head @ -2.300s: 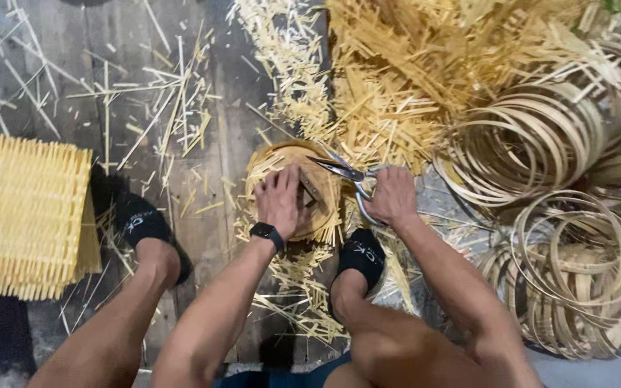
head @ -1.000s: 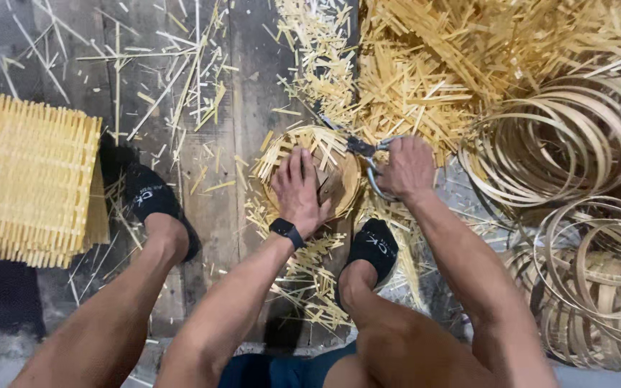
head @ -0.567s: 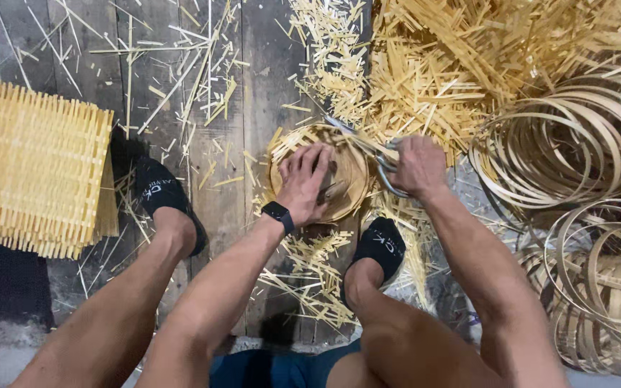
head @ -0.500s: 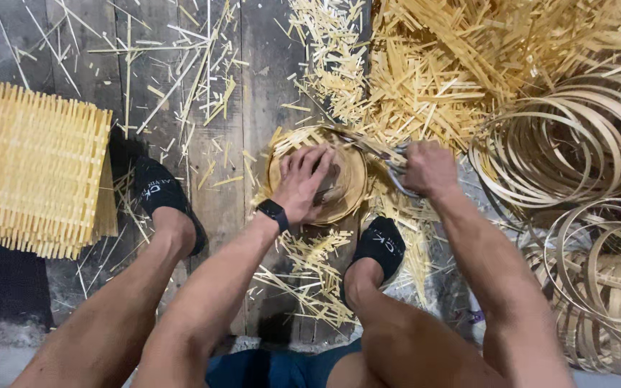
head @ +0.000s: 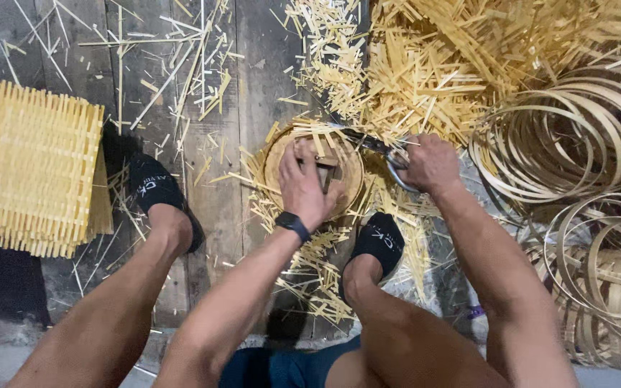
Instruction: The person sits on the floor of a bamboo workshop and assembles round bamboo steamer baskets. They fit a woven bamboo mat into a coiled bamboo rim, press and tuck the edge to secure it, trim excess material with shears, and set finished baskets aside with others.
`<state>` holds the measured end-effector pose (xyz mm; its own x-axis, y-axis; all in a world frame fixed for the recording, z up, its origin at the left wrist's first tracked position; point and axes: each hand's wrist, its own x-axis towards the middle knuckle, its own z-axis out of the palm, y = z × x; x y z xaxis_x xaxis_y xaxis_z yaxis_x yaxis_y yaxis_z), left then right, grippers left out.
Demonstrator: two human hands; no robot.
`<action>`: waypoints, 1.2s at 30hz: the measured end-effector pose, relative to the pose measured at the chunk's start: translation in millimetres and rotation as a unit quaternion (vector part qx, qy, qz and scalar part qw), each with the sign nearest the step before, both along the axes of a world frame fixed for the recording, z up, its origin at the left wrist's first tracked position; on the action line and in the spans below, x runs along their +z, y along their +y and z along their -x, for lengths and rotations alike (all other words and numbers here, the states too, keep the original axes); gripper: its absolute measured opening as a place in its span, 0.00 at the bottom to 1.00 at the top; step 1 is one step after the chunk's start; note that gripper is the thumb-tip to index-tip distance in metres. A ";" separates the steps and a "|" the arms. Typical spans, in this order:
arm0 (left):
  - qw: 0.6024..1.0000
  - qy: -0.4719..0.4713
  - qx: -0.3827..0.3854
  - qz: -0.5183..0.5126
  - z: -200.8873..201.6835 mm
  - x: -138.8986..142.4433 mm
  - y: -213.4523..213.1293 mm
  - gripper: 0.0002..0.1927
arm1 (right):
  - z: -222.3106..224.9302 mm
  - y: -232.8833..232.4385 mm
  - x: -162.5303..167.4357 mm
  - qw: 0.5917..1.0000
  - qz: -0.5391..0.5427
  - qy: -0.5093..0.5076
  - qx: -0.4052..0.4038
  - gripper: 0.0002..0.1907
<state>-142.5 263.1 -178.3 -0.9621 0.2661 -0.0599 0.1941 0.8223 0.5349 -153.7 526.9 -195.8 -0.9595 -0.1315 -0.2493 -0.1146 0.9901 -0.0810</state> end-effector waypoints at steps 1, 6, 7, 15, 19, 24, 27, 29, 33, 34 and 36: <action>1.000 -0.011 0.017 0.022 -4.2 -3.2 5.5 0.58 | -0.5 -1.1 -0.7 0.999 -0.003 -0.034 -0.015 0.31; 0.996 0.003 -0.071 0.056 -6.3 -15.3 -0.7 0.52 | -1.8 0.8 -4.7 0.999 -0.003 0.042 -0.006 0.24; 0.995 0.011 -0.088 0.052 -4.6 -15.9 -6.0 0.51 | -1.2 2.4 -4.3 1.000 0.008 0.007 -0.015 0.22; 0.975 0.018 -0.222 -0.018 13.8 -18.8 -23.8 0.47 | -1.0 1.9 -7.4 0.999 -0.051 0.014 0.001 0.26; 0.958 -0.001 -0.286 0.013 19.0 -17.5 -28.6 0.48 | -11.3 4.2 -10.0 0.999 0.024 0.030 0.004 0.18; 0.947 -0.037 -0.319 0.007 30.6 -6.1 -29.7 0.52 | -1.2 -3.8 -7.5 0.998 -0.053 -0.039 0.012 0.29; 0.929 -0.051 -0.364 0.052 39.1 4.2 -29.6 0.53 | 7.7 -8.7 -3.2 0.998 -0.053 -0.026 0.015 0.27; 0.938 -0.054 -0.338 0.063 36.9 9.7 -26.6 0.54 | 6.6 -6.4 -1.5 0.999 -0.034 -0.041 0.007 0.22; 0.985 -0.052 -0.154 0.057 13.0 9.9 -9.1 0.49 | -4.8 3.1 -0.3 1.000 -0.012 -0.025 0.000 0.17; 0.991 -0.048 -0.105 0.065 6.5 7.1 -5.3 0.44 | -6.2 2.5 -2.1 1.000 -0.017 0.014 0.004 0.15; 0.992 -0.018 -0.111 0.054 -2.0 0.9 -3.6 0.41 | -7.2 -0.4 -5.8 0.997 0.001 0.070 0.027 0.26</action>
